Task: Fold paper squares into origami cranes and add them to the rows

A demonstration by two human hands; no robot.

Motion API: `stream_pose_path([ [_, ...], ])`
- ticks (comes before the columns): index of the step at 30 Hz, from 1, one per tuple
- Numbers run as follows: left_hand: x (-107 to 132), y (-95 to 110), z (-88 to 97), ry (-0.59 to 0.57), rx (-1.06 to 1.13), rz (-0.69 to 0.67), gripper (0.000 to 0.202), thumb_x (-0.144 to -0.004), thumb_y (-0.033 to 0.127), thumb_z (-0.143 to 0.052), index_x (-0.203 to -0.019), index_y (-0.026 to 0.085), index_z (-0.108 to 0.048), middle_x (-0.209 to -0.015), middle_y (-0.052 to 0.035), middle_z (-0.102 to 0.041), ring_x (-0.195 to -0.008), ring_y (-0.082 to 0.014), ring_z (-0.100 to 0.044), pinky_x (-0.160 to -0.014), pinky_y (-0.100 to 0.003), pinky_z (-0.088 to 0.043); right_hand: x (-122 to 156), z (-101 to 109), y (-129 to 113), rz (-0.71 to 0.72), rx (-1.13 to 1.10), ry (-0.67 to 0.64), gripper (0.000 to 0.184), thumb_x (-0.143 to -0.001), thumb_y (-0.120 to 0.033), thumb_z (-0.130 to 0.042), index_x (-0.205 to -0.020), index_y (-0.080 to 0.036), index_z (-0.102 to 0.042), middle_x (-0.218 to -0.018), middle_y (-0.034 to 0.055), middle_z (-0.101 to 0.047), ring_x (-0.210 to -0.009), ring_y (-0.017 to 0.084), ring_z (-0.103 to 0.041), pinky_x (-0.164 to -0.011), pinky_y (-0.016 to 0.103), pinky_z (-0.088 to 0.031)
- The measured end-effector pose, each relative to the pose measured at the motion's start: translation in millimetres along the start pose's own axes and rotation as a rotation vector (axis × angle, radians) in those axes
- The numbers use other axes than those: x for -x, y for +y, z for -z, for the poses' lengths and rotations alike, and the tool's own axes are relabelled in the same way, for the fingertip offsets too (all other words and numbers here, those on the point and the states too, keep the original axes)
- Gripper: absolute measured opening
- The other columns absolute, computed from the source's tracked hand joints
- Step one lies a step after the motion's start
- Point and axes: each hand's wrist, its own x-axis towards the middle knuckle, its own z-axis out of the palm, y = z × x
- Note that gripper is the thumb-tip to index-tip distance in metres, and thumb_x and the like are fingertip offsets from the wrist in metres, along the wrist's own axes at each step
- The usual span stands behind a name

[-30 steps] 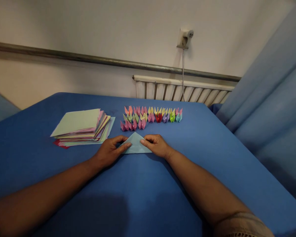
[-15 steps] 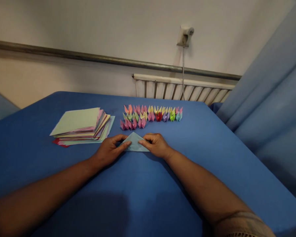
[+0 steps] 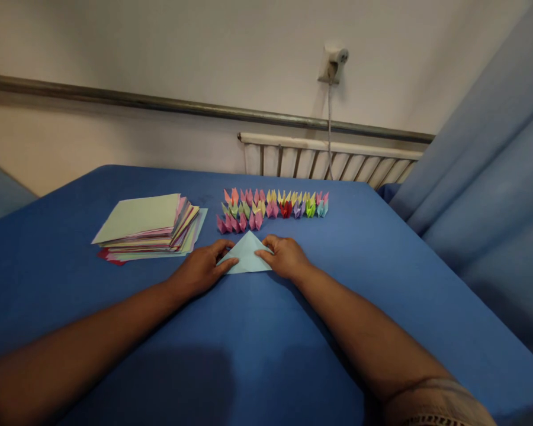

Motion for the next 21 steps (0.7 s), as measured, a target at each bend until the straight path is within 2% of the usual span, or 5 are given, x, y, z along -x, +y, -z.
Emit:
stream_pose_path([
  [6,-4.1,0.4,-2.2,-0.005,-0.091,-0.015,0.040,-0.084,0.038,-0.051,-0.119,0.020,-0.055,-0.097,-0.0076,-0.069,-0.086,-0.0254,-0.065,-0.073,-0.033,-0.046,18.6,6.9,-29.1,0.259,0.397,0.040,0.040,-0.085,-0.023,-0.056,-0.125,-0.015,-0.054,-0.129,0.0122,-0.053,-0.116,0.024,-0.047,-0.097,0.039,-0.037],
  [9,-4.3,-2.0,0.5,0.007,-0.092,-0.015,0.043,-0.084,0.039,-0.052,-0.121,0.018,-0.054,-0.096,-0.0083,-0.068,-0.086,-0.0253,-0.065,-0.073,-0.034,-0.047,37.3,-1.6,-39.9,0.340,0.359,-0.121,0.035,-0.092,-0.029,-0.047,-0.122,-0.015,-0.058,-0.128,0.0105,-0.056,-0.117,0.022,-0.049,-0.100,0.036,-0.038],
  [12,-2.4,-6.0,6.4,0.015,-0.089,0.014,0.044,-0.084,0.036,-0.052,-0.123,0.016,-0.052,-0.090,-0.0079,-0.069,-0.081,-0.0248,-0.065,-0.072,-0.036,-0.049,51.2,-9.6,-40.4,0.328,0.344,-0.126,0.044,-0.094,-0.035,-0.044,-0.131,-0.014,-0.051,-0.136,0.0113,-0.051,-0.125,0.023,-0.043,-0.106,0.037,-0.034],
  [16,11.8,5.4,2.3,0.188,-0.187,-0.103,0.041,-0.086,0.024,-0.047,-0.125,0.013,-0.050,-0.122,-0.0139,-0.060,-0.114,-0.0278,-0.054,-0.098,-0.044,-0.041,55.9,-10.9,-39.8,0.310,0.364,-0.115,0.045,-0.095,-0.037,-0.042,-0.135,-0.018,-0.048,-0.141,0.0117,-0.045,-0.129,0.024,-0.039,-0.108,0.040,-0.031],
  [21,43.9,42.9,-29.6,0.013,-0.182,-0.257,0.064,-0.086,0.036,-0.050,-0.142,0.013,-0.028,-0.147,-0.0175,-0.036,-0.136,-0.0277,-0.033,-0.110,-0.045,-0.031,54.1,-7.6,-44.5,0.316,0.348,-0.169,0.041,-0.093,-0.035,-0.044,-0.131,-0.021,-0.053,-0.133,0.0106,-0.051,-0.123,0.024,-0.043,-0.103,0.043,-0.036],
])
